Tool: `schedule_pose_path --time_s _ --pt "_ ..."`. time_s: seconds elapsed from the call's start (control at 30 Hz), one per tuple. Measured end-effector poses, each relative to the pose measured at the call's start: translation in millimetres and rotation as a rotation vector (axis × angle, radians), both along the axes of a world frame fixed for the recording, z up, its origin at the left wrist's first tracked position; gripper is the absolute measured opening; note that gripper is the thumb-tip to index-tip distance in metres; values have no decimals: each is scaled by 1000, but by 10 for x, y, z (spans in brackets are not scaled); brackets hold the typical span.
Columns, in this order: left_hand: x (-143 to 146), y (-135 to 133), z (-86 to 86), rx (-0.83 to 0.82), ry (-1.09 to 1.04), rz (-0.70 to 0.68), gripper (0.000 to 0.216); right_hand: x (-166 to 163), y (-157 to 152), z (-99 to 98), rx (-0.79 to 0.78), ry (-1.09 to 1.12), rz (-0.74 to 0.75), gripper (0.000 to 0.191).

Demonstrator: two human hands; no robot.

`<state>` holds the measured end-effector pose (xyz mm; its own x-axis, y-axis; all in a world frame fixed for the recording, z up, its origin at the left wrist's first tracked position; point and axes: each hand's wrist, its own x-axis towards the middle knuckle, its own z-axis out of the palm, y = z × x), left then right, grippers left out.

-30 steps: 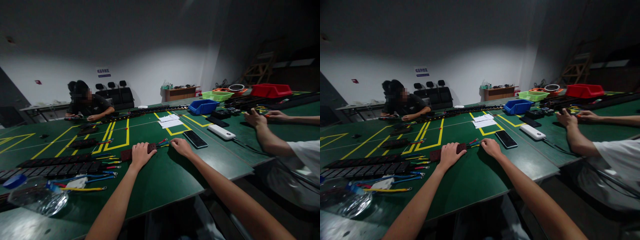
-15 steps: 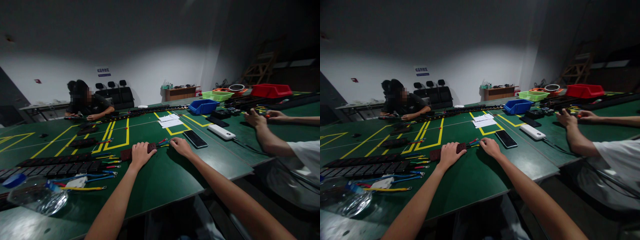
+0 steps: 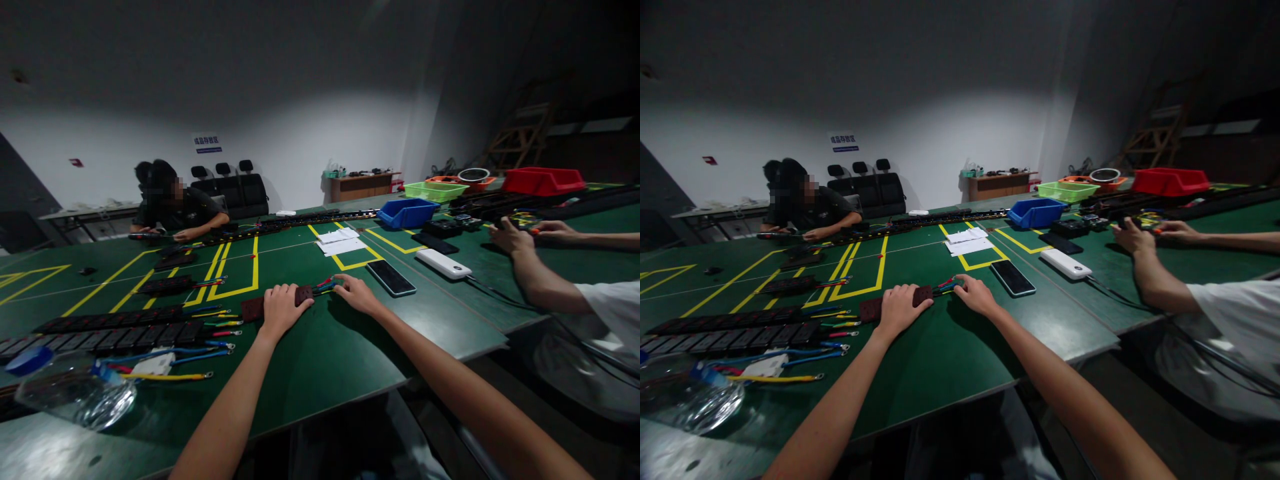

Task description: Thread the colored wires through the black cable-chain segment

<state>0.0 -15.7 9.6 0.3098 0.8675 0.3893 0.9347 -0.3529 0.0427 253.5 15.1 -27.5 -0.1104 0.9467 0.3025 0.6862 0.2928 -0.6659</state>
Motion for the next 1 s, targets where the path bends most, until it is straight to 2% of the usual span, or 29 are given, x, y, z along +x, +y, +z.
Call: schedule_pose_path --time_s 0.23,0.47,0.6,0.77,0.93,1.0 --pt "5 -1 10 -3 15 8 64 21 -51 64 38 118 149 47" --pt "-1 1 6 -18 -5 -1 64 35 -109 147 -9 -156 -118 40" --pt "-3 0 6 -20 -13 -6 65 35 -140 183 -50 -239 -199 34" --pt "-4 1 6 -13 -4 1 65 45 -152 203 -64 -280 -239 33" --pt "0 -7 6 -2 1 0 64 19 -178 210 -35 -253 -137 27" --pt "3 -8 5 3 11 5 64 8 -188 214 -20 -239 -155 28"
